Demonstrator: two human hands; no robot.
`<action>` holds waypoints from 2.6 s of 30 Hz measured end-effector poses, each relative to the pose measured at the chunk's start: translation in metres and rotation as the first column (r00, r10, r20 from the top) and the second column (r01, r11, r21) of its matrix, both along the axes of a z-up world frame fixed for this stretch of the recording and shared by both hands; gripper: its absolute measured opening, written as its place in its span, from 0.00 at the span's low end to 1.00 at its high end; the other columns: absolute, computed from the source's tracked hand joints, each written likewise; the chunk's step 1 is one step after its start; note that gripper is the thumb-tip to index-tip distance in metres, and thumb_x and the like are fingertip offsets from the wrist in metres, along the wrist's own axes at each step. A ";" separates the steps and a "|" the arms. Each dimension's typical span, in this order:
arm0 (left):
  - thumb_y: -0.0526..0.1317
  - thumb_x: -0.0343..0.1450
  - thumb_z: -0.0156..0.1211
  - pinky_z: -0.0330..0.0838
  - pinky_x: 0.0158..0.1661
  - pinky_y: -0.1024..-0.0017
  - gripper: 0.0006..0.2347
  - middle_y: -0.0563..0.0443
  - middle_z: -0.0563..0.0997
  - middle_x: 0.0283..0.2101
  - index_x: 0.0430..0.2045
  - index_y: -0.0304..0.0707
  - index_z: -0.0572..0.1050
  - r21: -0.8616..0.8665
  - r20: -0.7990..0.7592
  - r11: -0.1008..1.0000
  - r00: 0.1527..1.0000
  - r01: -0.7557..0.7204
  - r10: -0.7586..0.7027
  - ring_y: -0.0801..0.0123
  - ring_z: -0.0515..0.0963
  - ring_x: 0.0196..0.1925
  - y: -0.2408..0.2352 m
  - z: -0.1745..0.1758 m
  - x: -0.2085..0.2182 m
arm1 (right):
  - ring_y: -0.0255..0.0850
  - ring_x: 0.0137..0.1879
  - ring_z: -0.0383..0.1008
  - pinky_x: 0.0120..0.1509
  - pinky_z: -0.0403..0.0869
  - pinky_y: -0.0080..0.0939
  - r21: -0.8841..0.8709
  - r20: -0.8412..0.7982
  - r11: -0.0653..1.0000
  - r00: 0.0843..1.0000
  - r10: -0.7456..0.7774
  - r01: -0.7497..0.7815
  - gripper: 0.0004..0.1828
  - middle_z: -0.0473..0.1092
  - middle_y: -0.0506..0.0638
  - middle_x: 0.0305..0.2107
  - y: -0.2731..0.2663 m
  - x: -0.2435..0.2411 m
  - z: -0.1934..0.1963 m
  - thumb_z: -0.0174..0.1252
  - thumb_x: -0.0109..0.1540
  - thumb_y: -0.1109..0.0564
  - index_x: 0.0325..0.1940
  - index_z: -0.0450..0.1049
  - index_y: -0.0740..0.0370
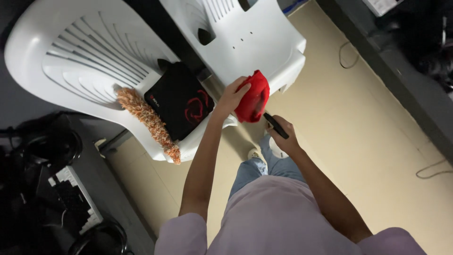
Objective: The person sprays a red cloth with a cleaning solution and wipes a white plastic chair. They then clean a computer keyboard, a pair of headphones, and a computer mouse on a desk using the cloth.
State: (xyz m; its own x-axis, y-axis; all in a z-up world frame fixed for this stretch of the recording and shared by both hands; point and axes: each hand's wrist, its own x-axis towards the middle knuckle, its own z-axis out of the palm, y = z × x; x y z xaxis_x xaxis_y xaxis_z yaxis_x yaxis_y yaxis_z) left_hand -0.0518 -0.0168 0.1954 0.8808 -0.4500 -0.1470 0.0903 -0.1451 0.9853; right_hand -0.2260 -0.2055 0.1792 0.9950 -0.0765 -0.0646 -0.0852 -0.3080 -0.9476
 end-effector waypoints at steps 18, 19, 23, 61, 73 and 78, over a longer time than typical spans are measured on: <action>0.40 0.70 0.65 0.77 0.45 0.63 0.06 0.43 0.81 0.40 0.37 0.41 0.80 0.292 0.407 0.899 0.808 0.326 -0.425 0.56 0.82 0.42 -0.104 0.043 -0.052 | 0.40 0.39 0.73 0.46 0.71 0.39 0.047 0.059 0.985 0.984 -0.167 0.165 0.19 0.73 0.52 0.36 -0.065 -0.084 0.035 0.52 0.53 0.71 0.47 0.74 0.65; 0.40 0.70 0.65 0.77 0.45 0.63 0.06 0.43 0.81 0.40 0.37 0.41 0.80 0.291 0.409 0.895 0.802 0.338 -0.435 0.56 0.82 0.42 -0.112 0.045 -0.057 | 0.40 0.39 0.73 0.46 0.71 0.39 0.045 0.060 0.983 0.982 -0.181 0.178 0.19 0.73 0.52 0.36 -0.070 -0.089 0.034 0.52 0.53 0.71 0.47 0.74 0.65; 0.38 0.67 0.67 0.72 0.44 0.59 0.05 0.37 0.76 0.41 0.30 0.38 0.79 0.212 0.780 0.966 0.570 0.148 -0.258 0.51 0.77 0.42 -0.142 0.070 -0.081 | 0.41 0.46 0.77 0.52 0.74 0.40 0.036 0.167 0.986 0.971 -0.168 0.165 0.20 0.74 0.52 0.38 -0.092 -0.115 0.028 0.51 0.53 0.71 0.48 0.74 0.66; 0.40 0.79 0.56 0.76 0.40 0.71 0.08 0.43 0.84 0.35 0.41 0.33 0.72 -0.050 0.584 0.989 0.807 0.141 -0.086 0.65 0.85 0.36 -0.261 0.120 -0.143 | 0.32 0.41 0.71 0.49 0.71 0.34 0.175 0.180 0.931 0.919 -0.351 0.321 0.10 0.71 0.45 0.32 -0.191 -0.231 -0.017 0.52 0.56 0.66 0.41 0.71 0.64; 0.38 0.80 0.50 0.71 0.41 0.76 0.09 0.48 0.77 0.31 0.54 0.38 0.70 -0.012 0.384 0.994 0.918 0.108 -0.095 0.71 0.74 0.34 -0.255 0.151 -0.155 | 0.35 0.37 0.71 0.45 0.71 0.37 0.052 -0.041 0.937 0.939 -0.343 0.345 0.06 0.72 0.48 0.28 -0.197 -0.229 -0.031 0.56 0.58 0.65 0.39 0.73 0.63; 0.32 0.84 0.42 0.65 0.58 0.78 0.10 0.51 0.78 0.51 0.52 0.35 0.74 -0.211 0.414 0.931 0.890 0.298 -0.191 0.73 0.73 0.51 -0.251 0.142 -0.153 | 0.42 0.47 0.77 0.56 0.74 0.41 0.019 0.086 0.971 0.967 -0.239 0.239 0.16 0.74 0.54 0.37 -0.201 -0.227 -0.017 0.52 0.53 0.69 0.45 0.73 0.66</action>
